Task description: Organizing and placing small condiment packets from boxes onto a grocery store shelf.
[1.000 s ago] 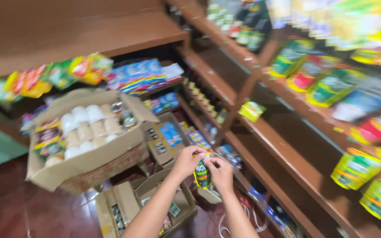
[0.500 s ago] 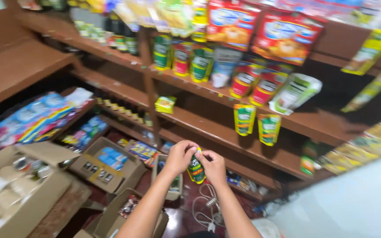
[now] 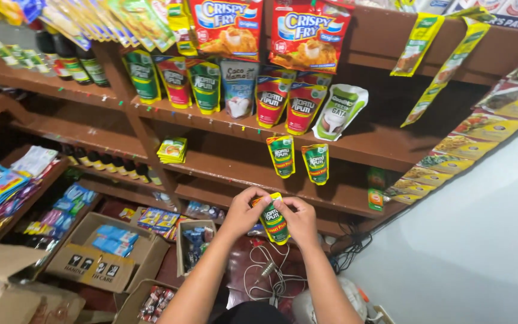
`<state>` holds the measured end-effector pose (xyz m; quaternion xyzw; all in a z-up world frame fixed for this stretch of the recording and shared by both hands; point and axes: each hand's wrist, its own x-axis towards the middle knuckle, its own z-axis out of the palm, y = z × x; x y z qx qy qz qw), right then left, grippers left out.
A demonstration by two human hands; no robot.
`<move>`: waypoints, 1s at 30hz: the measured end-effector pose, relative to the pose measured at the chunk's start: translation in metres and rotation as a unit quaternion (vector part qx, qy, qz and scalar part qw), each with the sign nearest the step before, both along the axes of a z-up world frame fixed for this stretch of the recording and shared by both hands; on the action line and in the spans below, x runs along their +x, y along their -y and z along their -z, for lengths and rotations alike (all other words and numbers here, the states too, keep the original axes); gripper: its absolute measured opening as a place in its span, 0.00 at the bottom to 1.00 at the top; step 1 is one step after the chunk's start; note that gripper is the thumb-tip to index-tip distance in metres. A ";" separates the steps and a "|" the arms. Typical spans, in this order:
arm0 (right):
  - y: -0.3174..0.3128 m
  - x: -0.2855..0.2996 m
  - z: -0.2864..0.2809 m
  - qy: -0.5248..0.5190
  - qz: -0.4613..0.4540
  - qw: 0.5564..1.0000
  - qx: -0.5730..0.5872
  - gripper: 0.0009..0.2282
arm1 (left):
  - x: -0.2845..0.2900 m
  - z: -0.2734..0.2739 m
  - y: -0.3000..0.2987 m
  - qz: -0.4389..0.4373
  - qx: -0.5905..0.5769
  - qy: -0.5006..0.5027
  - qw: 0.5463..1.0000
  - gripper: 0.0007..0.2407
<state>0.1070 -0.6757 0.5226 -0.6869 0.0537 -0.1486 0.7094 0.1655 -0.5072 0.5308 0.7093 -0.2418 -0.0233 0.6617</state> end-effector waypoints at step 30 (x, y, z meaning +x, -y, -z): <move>-0.034 0.168 -0.006 -0.085 0.108 0.990 -0.004 0.11 | 0.173 0.000 -0.010 -0.110 -0.041 -0.027 0.993 0.07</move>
